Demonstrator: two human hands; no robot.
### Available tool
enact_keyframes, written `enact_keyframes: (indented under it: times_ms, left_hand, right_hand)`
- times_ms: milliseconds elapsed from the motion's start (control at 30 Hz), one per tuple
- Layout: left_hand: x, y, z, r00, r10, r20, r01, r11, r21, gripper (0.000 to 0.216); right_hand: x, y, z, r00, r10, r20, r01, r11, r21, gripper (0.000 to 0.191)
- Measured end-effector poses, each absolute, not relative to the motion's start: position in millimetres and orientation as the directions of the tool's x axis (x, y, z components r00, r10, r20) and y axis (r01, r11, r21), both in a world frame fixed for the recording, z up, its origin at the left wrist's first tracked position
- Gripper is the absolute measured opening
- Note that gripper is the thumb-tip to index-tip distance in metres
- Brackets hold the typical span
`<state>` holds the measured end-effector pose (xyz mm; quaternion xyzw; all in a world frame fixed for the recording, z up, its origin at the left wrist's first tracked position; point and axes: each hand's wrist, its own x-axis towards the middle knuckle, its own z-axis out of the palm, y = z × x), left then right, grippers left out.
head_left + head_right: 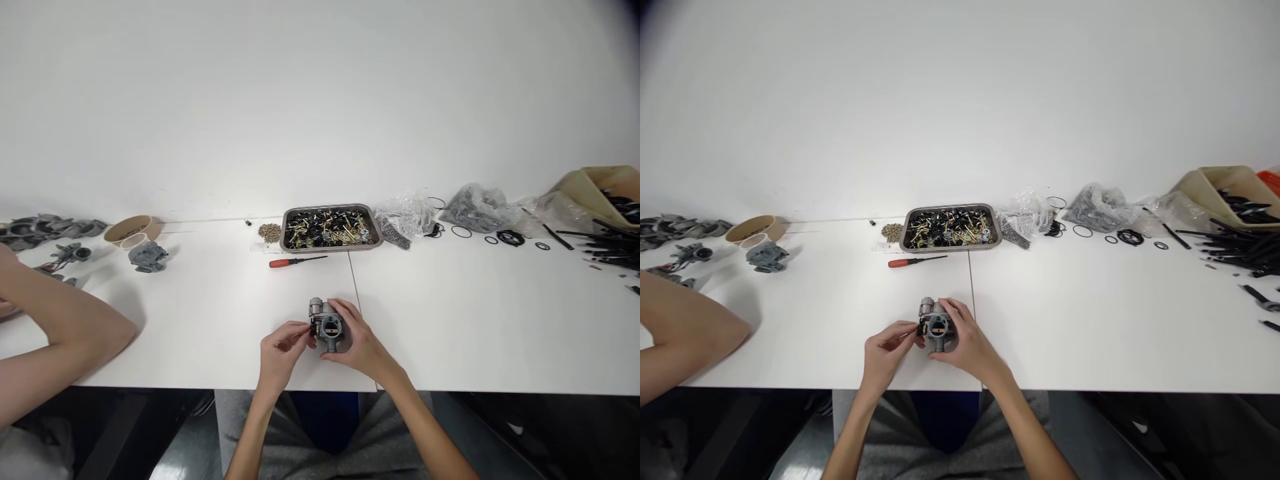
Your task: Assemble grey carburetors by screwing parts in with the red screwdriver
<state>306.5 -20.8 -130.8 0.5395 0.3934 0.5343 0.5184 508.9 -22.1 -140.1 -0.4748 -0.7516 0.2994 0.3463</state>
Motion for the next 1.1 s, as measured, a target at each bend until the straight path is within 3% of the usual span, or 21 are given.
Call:
enact_keyframes:
  times_ms: [667, 800, 900, 1100]
  left_hand:
    - [301, -22, -140, 0.131, 0.980, 0.149, -0.093, -0.138, 0.986, 0.016]
    - [285, -2, -126, 0.126, 0.976, 0.180, 0.144, -0.197, 0.970, 0.017]
    - [270, 43, -113, 0.071, 0.953, 0.295, 0.428, -0.296, 0.854, 0.020]
    - [266, 140, -114, 0.153, 0.930, 0.333, 0.582, -0.357, 0.730, 0.024]
  right_hand:
    - [509, -23, -139, -0.305, 0.931, 0.202, 0.493, 0.336, -0.803, 0.100]
    - [509, -23, -137, -0.305, 0.939, 0.158, 0.500, 0.299, -0.813, 0.096]
    - [509, -24, -136, -0.293, 0.946, 0.142, 0.501, 0.278, -0.820, 0.096]
    - [509, -25, -140, -0.287, 0.952, 0.107, 0.505, 0.245, -0.828, 0.098]
